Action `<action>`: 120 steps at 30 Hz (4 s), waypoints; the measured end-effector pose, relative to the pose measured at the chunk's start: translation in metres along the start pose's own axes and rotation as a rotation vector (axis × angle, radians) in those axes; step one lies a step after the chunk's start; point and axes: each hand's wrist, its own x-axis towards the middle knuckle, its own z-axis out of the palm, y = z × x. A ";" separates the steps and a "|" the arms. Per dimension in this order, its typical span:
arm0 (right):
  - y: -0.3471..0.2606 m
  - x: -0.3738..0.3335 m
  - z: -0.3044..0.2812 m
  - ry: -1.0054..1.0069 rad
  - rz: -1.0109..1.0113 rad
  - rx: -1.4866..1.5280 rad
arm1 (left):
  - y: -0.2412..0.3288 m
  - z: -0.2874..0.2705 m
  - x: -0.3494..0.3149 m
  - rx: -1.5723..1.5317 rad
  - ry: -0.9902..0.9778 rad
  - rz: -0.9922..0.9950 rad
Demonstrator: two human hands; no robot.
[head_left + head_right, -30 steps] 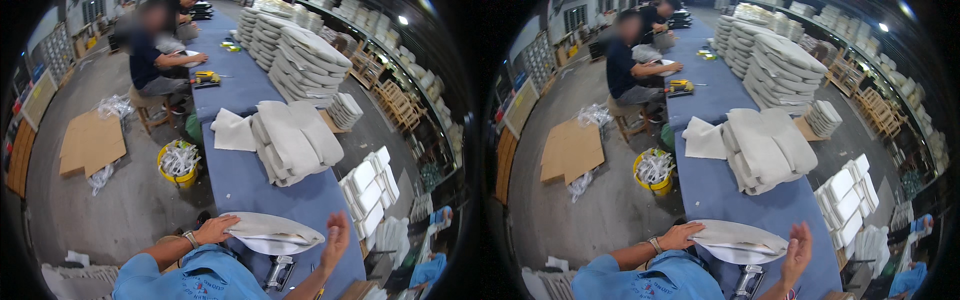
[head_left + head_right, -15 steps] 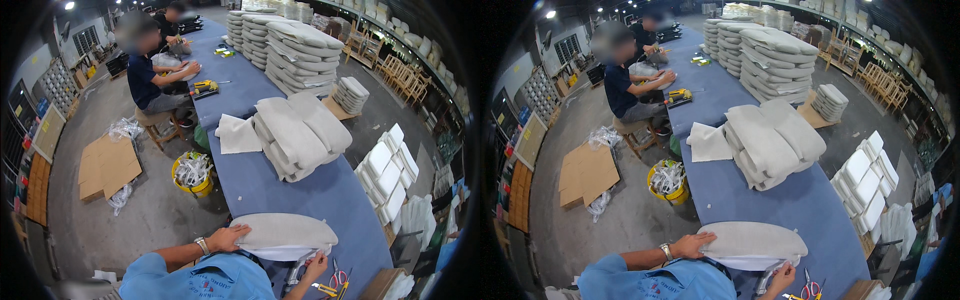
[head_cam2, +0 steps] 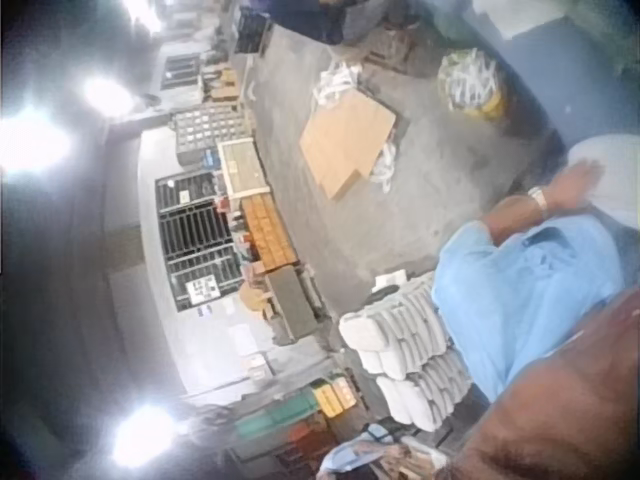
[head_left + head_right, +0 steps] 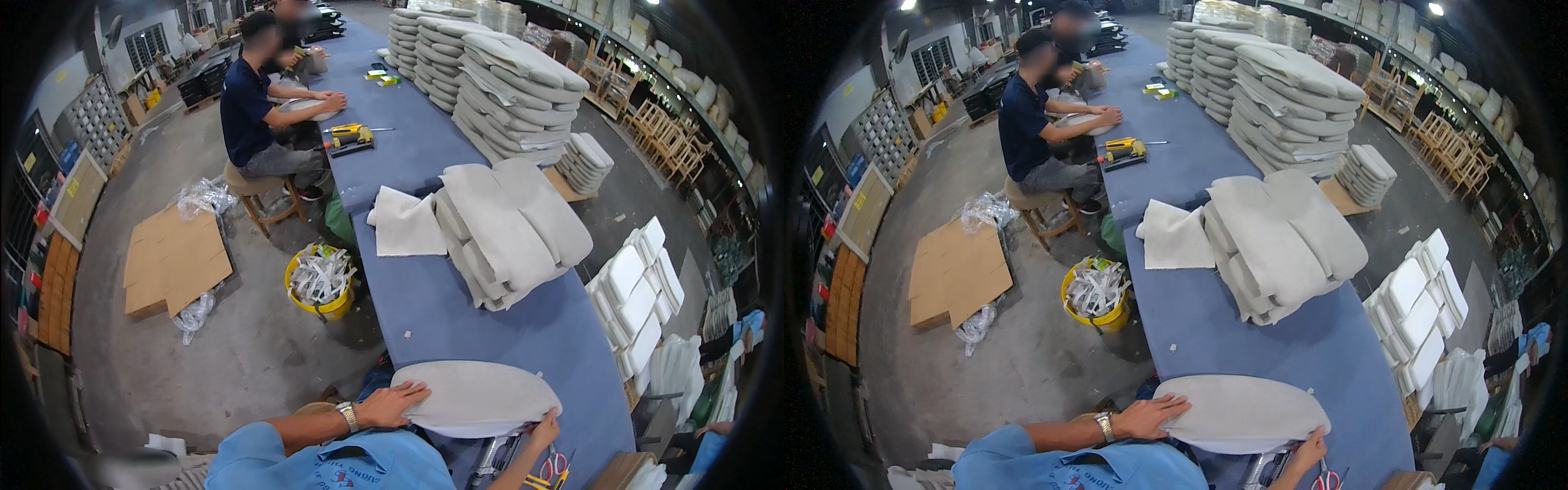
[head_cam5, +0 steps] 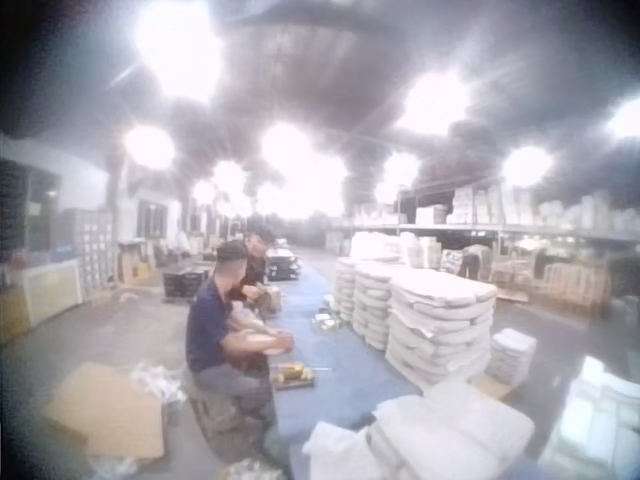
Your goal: The person covers a cushion with fabric, trims excess material with scissors, and secures the fabric using a staple gun. They repeat this process on multiple cushions, folding and stapling the fabric edges to the cushion base.
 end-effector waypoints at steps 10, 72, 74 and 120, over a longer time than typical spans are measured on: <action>-0.026 -0.030 0.076 -0.029 -0.235 0.034 | -0.016 -0.056 -0.050 -0.114 0.031 -0.082; 0.026 -0.098 -0.044 -0.101 0.091 0.062 | 0.144 0.016 0.230 0.179 -0.298 0.201; -0.002 -0.106 -0.058 -0.062 0.263 0.099 | 0.134 0.024 0.224 0.355 -0.273 0.189; -0.063 -0.094 -0.031 -0.383 -0.041 -0.011 | 0.160 0.028 0.221 0.414 -0.201 0.224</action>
